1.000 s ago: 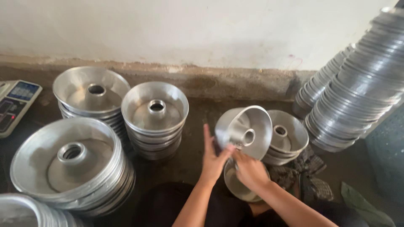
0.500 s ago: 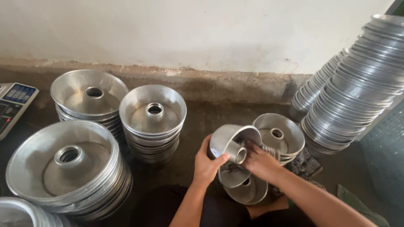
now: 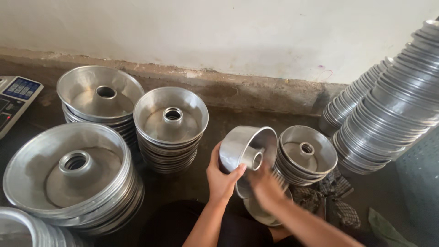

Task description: The person sits on the floor and wipes the inside and outside of several round metal parts with a cloth. They pick up each part, wipe it thoroughly, and place it back into a stack.

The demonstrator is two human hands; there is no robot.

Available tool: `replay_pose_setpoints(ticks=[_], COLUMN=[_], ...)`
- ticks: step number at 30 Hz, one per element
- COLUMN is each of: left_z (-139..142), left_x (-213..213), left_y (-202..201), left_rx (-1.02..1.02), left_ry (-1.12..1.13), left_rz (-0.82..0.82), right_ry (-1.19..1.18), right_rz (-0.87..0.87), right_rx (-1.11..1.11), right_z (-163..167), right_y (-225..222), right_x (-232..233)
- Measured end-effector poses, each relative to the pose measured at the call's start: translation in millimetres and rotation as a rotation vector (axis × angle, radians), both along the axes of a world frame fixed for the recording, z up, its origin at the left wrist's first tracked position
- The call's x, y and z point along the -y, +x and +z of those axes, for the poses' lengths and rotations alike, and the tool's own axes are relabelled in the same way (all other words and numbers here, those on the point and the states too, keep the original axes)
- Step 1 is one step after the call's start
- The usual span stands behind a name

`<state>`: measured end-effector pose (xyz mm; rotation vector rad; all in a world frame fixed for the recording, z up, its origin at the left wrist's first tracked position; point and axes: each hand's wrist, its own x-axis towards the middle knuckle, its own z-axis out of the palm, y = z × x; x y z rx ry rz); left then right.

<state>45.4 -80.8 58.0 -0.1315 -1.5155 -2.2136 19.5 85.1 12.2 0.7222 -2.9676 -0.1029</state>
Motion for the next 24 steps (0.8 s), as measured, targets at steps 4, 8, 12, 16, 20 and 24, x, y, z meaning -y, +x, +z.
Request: replay_pose_setpoints(ticks=[4,8,12,16,20,24], left_z=[-0.3,1.2,-5.2,-21.2,-29.5,-17.6], left_x=[0.4,-5.0,-3.5,-9.6,-20.4,-27.3], left_y=[1.1,-1.2,-8.5,-15.3,-13.9,-1.1], left_rx=[0.008,0.100,0.300,0.194,0.294,0.336], left_ry=[-0.035,-0.008,-0.137,-0.021,-0.090,-0.313], left_rz=[0.034,-0.003,0.081,-0.011,-0.081,-0.030], right_ry=[-0.720,-0.932,-1.448,-1.366,-1.069,-1.114], right_rz=[0.126,-0.510,-0.442,-0.482,-0.246,-0.328], right_rx=[-0.013,0.712,0.622,0.268,0.091,-0.021], right_z=[12.9,50.6,92.3,90.9,39.8,0.9], right_y=[41.2,38.5,26.6,21.4,12.9,-27.9], right_x=[39.6,43.5,18.8,14.3,22.3,14.3])
